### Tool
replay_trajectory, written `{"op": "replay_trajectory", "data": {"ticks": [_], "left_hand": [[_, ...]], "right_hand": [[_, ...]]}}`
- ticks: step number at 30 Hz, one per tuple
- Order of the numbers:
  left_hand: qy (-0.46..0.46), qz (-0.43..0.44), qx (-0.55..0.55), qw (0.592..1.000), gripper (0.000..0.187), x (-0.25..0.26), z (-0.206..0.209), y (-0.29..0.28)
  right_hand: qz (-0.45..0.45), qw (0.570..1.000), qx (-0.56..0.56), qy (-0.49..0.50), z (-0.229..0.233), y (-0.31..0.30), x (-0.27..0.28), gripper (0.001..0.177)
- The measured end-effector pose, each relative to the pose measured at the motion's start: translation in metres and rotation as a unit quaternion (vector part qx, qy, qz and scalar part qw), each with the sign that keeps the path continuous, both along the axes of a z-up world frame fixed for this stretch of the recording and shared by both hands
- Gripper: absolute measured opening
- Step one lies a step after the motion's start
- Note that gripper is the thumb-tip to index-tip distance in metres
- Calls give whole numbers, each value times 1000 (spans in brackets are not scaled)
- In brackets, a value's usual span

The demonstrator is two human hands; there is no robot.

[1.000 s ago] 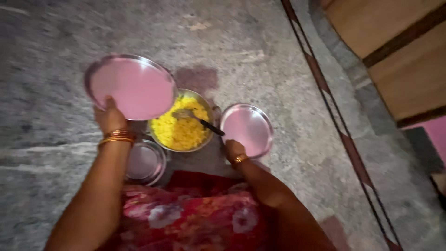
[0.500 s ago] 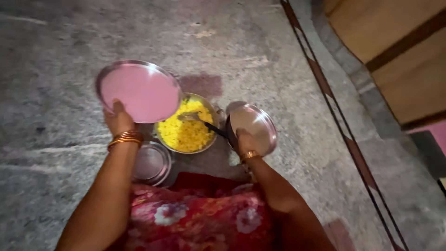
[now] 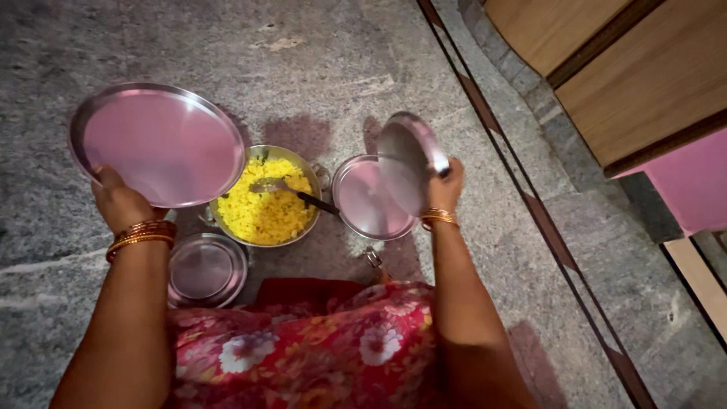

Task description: The person serves yellow rice from a large bowl onto several small plates using a spoon, and then holds one of the plates.

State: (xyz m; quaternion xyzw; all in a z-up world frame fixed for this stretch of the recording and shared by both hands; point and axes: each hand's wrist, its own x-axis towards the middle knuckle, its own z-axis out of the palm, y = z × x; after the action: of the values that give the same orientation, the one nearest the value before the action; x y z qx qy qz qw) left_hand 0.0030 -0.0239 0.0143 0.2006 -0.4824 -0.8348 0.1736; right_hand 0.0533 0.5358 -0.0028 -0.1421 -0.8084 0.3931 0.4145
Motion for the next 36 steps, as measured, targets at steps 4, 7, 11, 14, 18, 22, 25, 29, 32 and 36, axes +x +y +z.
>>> {"op": "replay_trajectory", "data": {"ticks": [4, 7, 11, 14, 18, 22, 25, 29, 32, 36], "left_hand": [[6, 23, 58, 998, 57, -9, -10, -3], [21, 13, 65, 998, 57, -5, -13, -6], [-41, 31, 60, 997, 55, -5, -14, -8], [-56, 44, 47, 996, 55, -5, -15, -9], [-23, 49, 70, 996, 57, -3, -9, -7], [-130, 53, 13, 990, 61, 3, 1, -3], [-92, 38, 37, 994, 60, 2, -5, -4], [32, 10, 76, 997, 60, -9, -28, -8], [-4, 32, 84, 996, 66, -4, -26, -6], [-78, 37, 74, 994, 74, -2, -12, -2]], "right_hand": [[-56, 997, -52, 26, 24, 47, 15, 24], [-51, 996, -48, 59, 43, 57, 36, 30], [-147, 988, 40, -16, 40, 54, 48, 35], [-203, 962, 127, -134, 15, 57, 47, 32], [-212, 946, 154, -191, -17, 65, 60, 23], [-237, 936, 78, -248, -34, 62, 70, 29], [-223, 918, 81, -318, -52, 75, 74, 26], [-139, 821, 198, -517, -95, 87, 67, 22], [-18, 737, 234, -634, -113, 90, 60, 24], [-20, 630, 212, -747, -125, 79, 54, 36]]}}
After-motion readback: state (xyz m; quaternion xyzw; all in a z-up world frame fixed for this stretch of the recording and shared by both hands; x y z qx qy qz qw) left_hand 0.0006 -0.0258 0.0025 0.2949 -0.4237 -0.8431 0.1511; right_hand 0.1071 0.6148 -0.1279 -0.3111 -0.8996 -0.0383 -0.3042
